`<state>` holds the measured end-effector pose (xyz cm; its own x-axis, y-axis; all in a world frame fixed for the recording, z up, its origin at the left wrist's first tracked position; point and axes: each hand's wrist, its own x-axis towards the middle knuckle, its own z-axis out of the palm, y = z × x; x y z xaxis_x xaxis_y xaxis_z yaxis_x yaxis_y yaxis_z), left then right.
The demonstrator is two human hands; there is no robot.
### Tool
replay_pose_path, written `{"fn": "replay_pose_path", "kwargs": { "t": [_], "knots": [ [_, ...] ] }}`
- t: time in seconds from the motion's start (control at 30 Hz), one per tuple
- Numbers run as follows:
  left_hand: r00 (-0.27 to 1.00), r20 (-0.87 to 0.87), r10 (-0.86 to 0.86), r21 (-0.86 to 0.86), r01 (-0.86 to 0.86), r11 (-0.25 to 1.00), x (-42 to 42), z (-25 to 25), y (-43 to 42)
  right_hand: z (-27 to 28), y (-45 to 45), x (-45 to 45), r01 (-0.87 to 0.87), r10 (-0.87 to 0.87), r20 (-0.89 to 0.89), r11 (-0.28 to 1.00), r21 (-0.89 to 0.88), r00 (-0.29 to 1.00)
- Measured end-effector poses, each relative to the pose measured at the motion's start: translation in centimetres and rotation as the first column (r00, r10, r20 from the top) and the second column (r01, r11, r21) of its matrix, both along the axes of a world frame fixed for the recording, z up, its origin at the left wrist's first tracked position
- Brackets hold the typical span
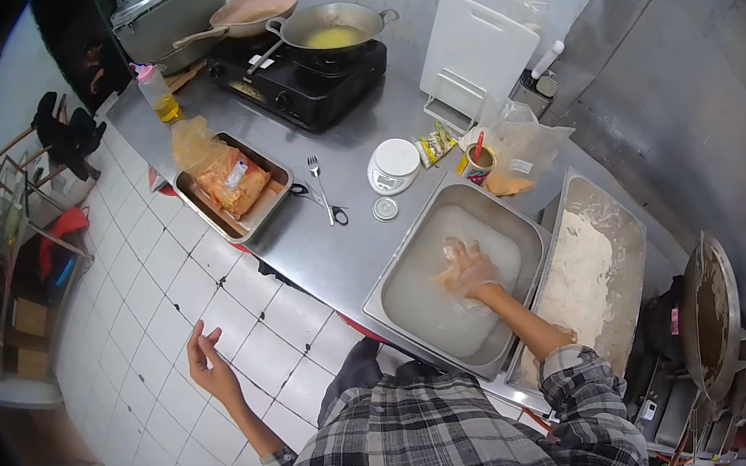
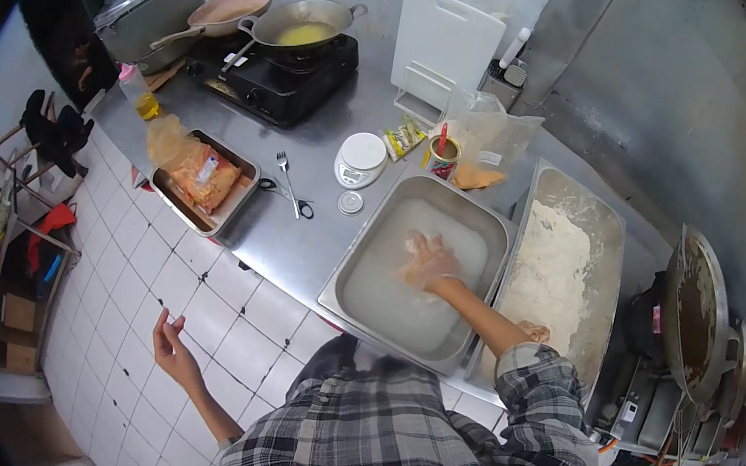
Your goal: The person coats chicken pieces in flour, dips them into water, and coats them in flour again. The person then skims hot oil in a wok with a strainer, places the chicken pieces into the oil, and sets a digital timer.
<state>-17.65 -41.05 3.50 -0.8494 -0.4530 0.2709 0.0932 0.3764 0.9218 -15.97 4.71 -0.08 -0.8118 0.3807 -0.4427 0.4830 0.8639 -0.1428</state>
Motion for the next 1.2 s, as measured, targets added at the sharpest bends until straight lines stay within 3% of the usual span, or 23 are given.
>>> {"fn": "replay_pose_path", "kwargs": {
  "t": [0.07, 0.13, 0.2, 0.27, 0.37, 0.43, 0.5, 0.53, 0.6, 0.63, 0.67, 0.7, 0.77, 0.8, 0.83, 1.13, 1.2],
  "knots": [
    [0.999, 0.033, 0.011, 0.0, -0.011, 1.0, -1.3, -0.5, -1.0, 0.6, -0.7, -0.3, -0.054, 0.039, 0.161, 0.994, 0.094, 0.986],
    [0.998, 0.059, -0.003, -0.015, 0.004, 1.0, -2.5, -0.7, -1.7, -5.3, 1.5, -0.7, -0.219, 0.176, 0.219, 0.957, 0.19, 0.96],
    [0.997, 0.059, -0.051, -0.001, 0.051, 0.999, -4.0, -0.5, -1.5, -6.3, 0.9, -0.7, -0.264, 0.202, 0.266, 0.938, 0.225, 0.943],
    [0.994, 0.067, -0.089, 0.005, 0.089, 0.996, -5.0, -0.5, -1.1, -6.3, -0.3, -0.5, -0.195, 0.125, 0.292, 0.955, 0.224, 0.948],
    [0.988, 0.084, -0.131, 0.0, 0.131, 0.991, -6.1, -0.6, -0.5, -5.6, -0.7, -0.5, -0.041, 0.037, 0.074, 0.998, 0.048, 0.997],
    [0.986, 0.084, -0.147, -0.003, 0.147, 0.989, -6.5, -0.7, -0.2, -8.1, 0.9, -1.2, -0.131, 0.126, 0.07, 0.99, 0.062, 0.99],
    [0.985, 0.076, -0.157, 0.006, 0.157, 0.988, -6.8, -0.6, 0.0, -9.7, 3.1, -1.9, -0.322, 0.321, -0.022, 0.94, -0.116, 0.947],
    [0.984, 0.072, -0.163, 0.01, 0.163, 0.987, -7.0, -0.6, 0.1, -9.5, 4.3, -2.0, -0.466, 0.445, -0.137, 0.84, -0.279, 0.885],
    [0.984, 0.082, -0.156, 0.011, 0.155, 0.988, -7.2, -0.5, -0.1, -8.4, 5.9, -1.5, -0.381, 0.299, -0.237, 0.719, -0.581, 0.925],
    [0.985, 0.089, -0.151, 0.013, 0.15, 0.989, -7.3, -0.5, -0.2, -5.7, 6.0, -0.8, -0.148, 0.054, -0.152, 0.672, -0.726, 0.987],
    [0.984, 0.091, -0.15, 0.017, 0.149, 0.989, -7.3, -0.6, -0.1, -3.2, 5.7, -0.3, 0.079, -0.18, -0.026, 0.553, -0.829, 0.983],
    [0.985, 0.093, -0.148, 0.02, 0.147, 0.989, -7.4, -0.7, -0.1, -1.3, 5.1, 0.0, 0.209, -0.274, 0.103, 0.393, -0.895, 0.956],
    [0.984, 0.089, -0.156, 0.018, 0.155, 0.988, -7.6, -0.8, -0.3, 1.0, 3.7, 0.2, 0.418, -0.378, 0.382, 0.015, -0.908, 0.844],
    [0.983, 0.083, -0.164, 0.018, 0.163, 0.986, -7.7, -0.9, -0.3, 1.3, 3.0, 0.2, 0.459, -0.384, 0.459, -0.098, -0.883, 0.801],
    [0.982, 0.078, -0.174, 0.017, 0.173, 0.985, -7.9, -0.9, -0.3, 1.0, 2.2, 0.3, 0.474, -0.382, 0.493, -0.149, -0.868, 0.782],
    [0.984, 0.075, -0.162, -0.014, 0.163, 0.986, -8.2, -0.4, -0.4, -2.8, 0.7, -1.4, 0.406, -0.472, 0.425, -0.149, -0.902, 0.772],
    [0.984, 0.1, -0.147, 0.005, 0.147, 0.989, -7.9, -0.6, -0.8, -3.4, 1.1, -1.7, 0.404, -0.484, 0.455, -0.211, -0.89, 0.748]
  ]
}}
